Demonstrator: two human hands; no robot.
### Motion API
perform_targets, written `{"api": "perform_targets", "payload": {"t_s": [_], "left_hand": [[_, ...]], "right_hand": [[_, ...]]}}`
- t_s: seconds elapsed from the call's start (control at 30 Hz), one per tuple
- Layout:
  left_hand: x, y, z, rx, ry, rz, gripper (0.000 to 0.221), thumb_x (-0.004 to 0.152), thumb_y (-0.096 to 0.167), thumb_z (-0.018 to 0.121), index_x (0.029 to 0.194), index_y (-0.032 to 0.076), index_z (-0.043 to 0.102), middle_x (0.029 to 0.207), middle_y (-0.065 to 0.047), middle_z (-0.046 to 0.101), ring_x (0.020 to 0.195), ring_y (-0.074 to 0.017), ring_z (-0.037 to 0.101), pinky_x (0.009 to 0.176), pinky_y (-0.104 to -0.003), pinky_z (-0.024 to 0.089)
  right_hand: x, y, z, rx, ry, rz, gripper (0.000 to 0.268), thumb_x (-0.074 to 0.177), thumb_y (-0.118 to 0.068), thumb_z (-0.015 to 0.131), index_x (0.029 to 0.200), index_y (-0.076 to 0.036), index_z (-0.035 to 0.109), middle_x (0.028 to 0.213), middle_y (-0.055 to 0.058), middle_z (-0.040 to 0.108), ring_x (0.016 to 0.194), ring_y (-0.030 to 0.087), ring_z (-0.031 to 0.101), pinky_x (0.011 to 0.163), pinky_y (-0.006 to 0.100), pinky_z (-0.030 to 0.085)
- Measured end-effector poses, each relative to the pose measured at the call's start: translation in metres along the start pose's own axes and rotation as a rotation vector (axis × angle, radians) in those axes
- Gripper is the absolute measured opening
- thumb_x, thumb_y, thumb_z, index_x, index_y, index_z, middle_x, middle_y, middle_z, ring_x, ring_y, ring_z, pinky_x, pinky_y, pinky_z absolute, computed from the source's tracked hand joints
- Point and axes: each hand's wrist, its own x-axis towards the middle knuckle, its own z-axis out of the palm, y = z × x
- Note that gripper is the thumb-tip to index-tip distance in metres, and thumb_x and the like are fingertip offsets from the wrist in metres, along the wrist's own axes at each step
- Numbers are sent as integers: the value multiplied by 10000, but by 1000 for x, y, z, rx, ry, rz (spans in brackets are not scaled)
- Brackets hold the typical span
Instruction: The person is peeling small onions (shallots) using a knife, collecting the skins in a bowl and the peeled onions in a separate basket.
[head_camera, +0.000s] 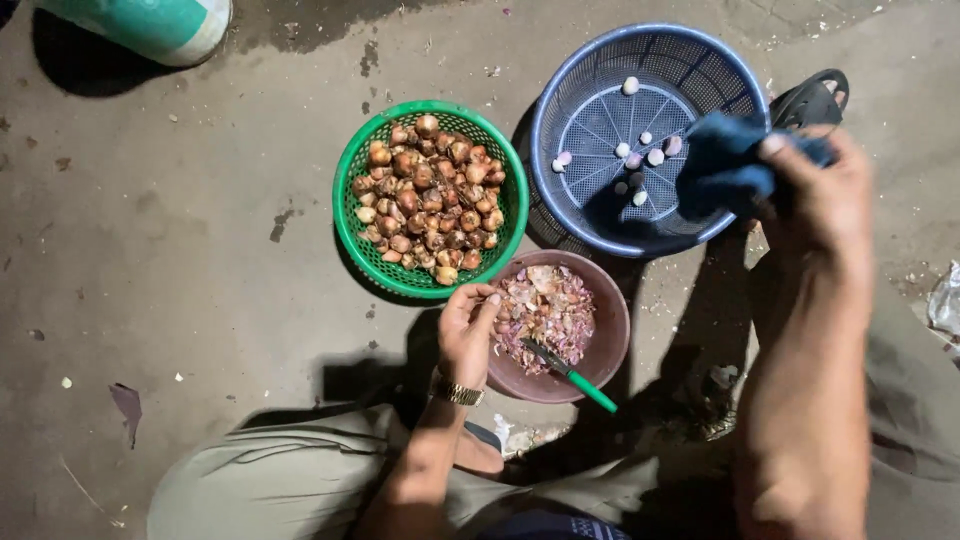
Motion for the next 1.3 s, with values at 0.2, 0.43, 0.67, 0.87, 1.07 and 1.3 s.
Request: {"api": "perform_targets", "payload": {"t_s": [0.2, 0.43, 0.67, 0.87, 1.07, 1.3], "left_hand": [[6, -12, -7, 68, -26, -1, 185, 925, -70, 647, 1103, -17, 642, 972, -119, 684, 659, -132, 618, 545, -228, 555], [5, -10, -3, 146, -127, -17, 165, 938, -41, 628, 1103, -34, 637, 906, -106, 662, 698, -145, 615, 613, -243, 559], [14, 21, -2, 285, -47, -45, 169, 921, 7, 635, 1083, -32, 664, 886, -121, 693, 665, -161, 618, 583, -256, 555], [63, 57, -65, -280, 148, 160, 159, 912, -26, 659, 1057, 29, 625, 1016, -109, 688, 699, -148, 580, 601, -264, 493], [74, 106, -93, -183, 394, 230, 156, 970, 158, 697, 1084, 127, 595, 992, -72, 714, 747, -113, 680, 633, -196, 608], [95, 57, -107, 58, 438, 241, 113, 935, 124, 690, 1030, 105, 632, 921, -53, 683, 735, -112, 672, 604, -202, 615]], "right_hand": [[90, 38, -62, -60, 38, -11, 178, 1084, -283, 776, 1130, -161, 654, 969, -64, 680, 764, 14, 650, 682, 126, 583], [151, 118, -93, -255, 35, 26, 173, 1048, -132, 742, 1164, -142, 615, 1020, -47, 644, 832, 28, 600, 766, 152, 527], [183, 154, -118, -963, 383, -520, 545, 1033, -78, 889, 1445, 38, 551, 1318, 279, 566, 1143, 460, 623, 940, 509, 497], [40, 74, 32, -718, -205, -280, 325, 1164, -202, 760, 941, 11, 659, 806, 90, 591, 654, 176, 507, 581, 336, 446], [-125, 242, 112, -1382, -708, -273, 146, 830, -272, 694, 757, -151, 730, 736, -14, 709, 832, 232, 756, 788, 365, 580], [-166, 323, 98, -1740, -773, -438, 184, 897, -225, 522, 1009, -184, 662, 752, 31, 699, 710, 267, 751, 539, 451, 563]]}}
